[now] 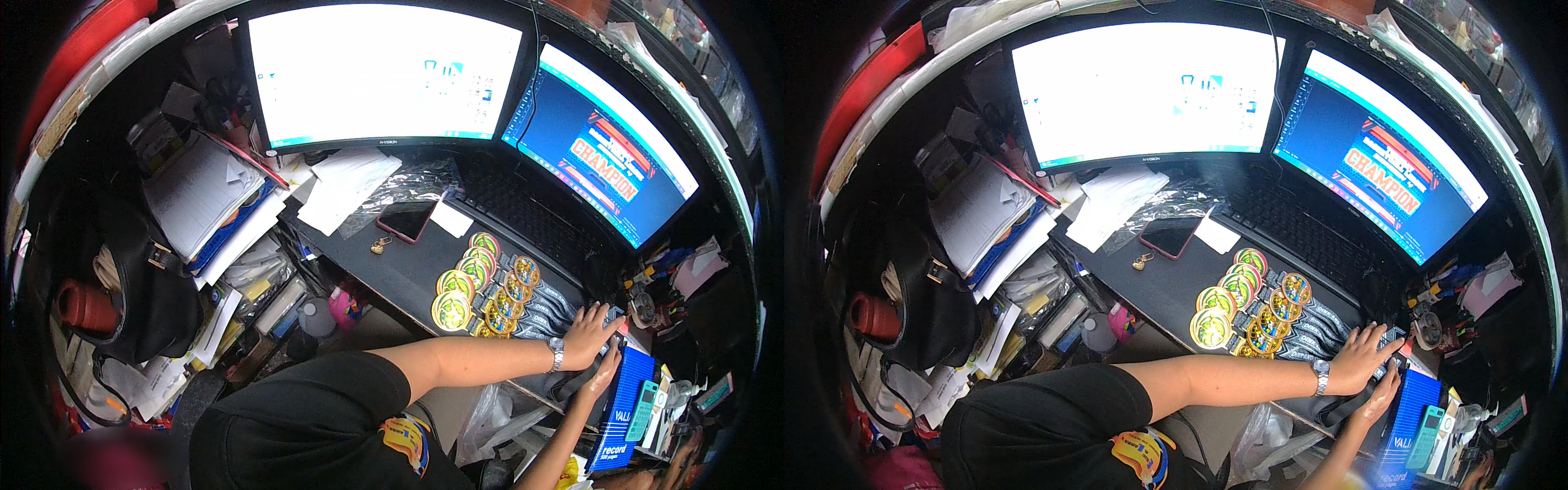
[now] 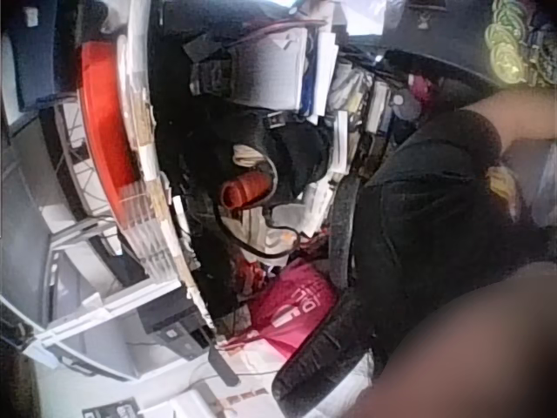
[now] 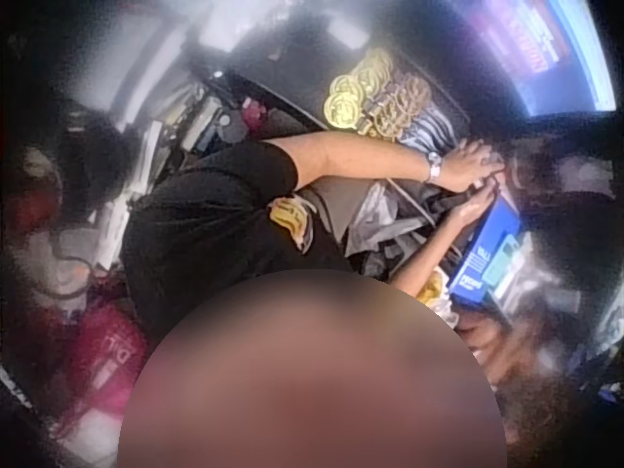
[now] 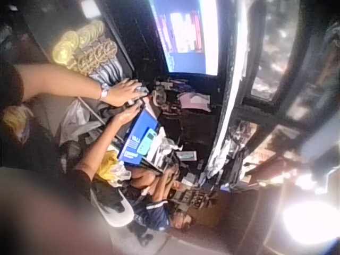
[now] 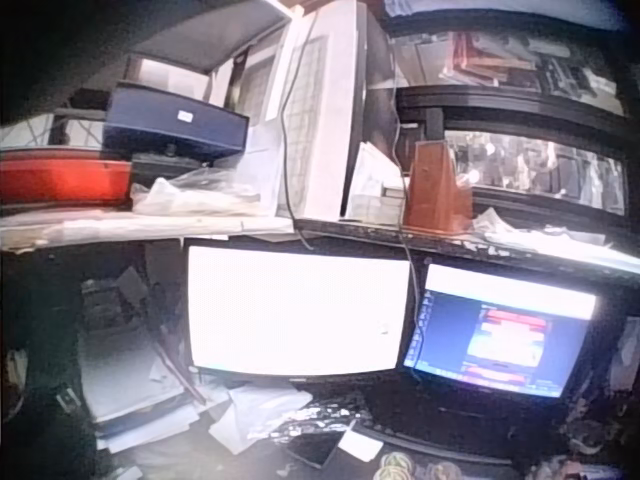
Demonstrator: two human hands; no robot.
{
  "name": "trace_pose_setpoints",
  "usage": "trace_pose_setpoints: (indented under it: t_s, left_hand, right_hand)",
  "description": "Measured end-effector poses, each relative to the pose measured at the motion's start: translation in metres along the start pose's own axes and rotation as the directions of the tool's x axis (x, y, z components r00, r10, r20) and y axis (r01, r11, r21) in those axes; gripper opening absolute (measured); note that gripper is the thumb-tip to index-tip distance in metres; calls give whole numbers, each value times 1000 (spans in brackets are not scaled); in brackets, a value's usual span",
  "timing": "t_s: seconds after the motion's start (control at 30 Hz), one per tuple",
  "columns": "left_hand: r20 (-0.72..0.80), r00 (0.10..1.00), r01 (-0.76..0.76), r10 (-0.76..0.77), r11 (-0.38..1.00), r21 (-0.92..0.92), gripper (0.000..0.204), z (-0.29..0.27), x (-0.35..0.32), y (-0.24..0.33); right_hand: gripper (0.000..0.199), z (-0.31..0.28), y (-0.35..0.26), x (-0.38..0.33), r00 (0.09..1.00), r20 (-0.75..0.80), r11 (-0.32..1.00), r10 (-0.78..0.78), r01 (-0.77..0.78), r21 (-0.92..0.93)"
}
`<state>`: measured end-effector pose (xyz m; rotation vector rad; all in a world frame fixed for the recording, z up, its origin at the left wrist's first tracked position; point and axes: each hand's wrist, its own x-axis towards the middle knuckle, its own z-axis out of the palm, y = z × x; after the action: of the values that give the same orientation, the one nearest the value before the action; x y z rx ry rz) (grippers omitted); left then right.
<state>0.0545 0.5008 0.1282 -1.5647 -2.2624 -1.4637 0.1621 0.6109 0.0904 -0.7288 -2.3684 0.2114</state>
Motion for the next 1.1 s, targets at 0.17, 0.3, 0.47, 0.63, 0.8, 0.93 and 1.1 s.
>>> trace_pose_setpoints:
  t_s: [0.17,0.3,0.47,0.63,0.8,0.93,1.1]
  left_hand:
    - [36,999,8,-8,1000,4,78,-4,0,2]
    - [75,997,15,-15,1000,7,77,-10,-1,5]
    - [78,997,10,-11,1000,12,75,-12,-1,5]
    - [94,995,20,-21,1000,4,75,-14,-2,6]
    - [129,991,28,-28,1000,0,75,-17,-2,8]
    - [122,992,33,-32,999,-5,75,-16,-1,8]
    - [114,993,29,-29,1000,-3,75,-14,-1,7]
  right_hand:
    - [52,7,4,0,964,-7,840,265,-227,492]
    - [53,6,3,-2,960,24,814,277,-248,525]
    - [53,-2,-3,-8,998,-5,867,67,-55,496]
    - [44,1,-2,-7,995,-83,913,-56,85,400]
    - [42,1,1,-1,987,-54,970,-153,160,182]
    - [44,-1,-8,0,997,-50,950,-60,73,304]
    - [47,-7,-17,1,985,49,829,168,-168,534]
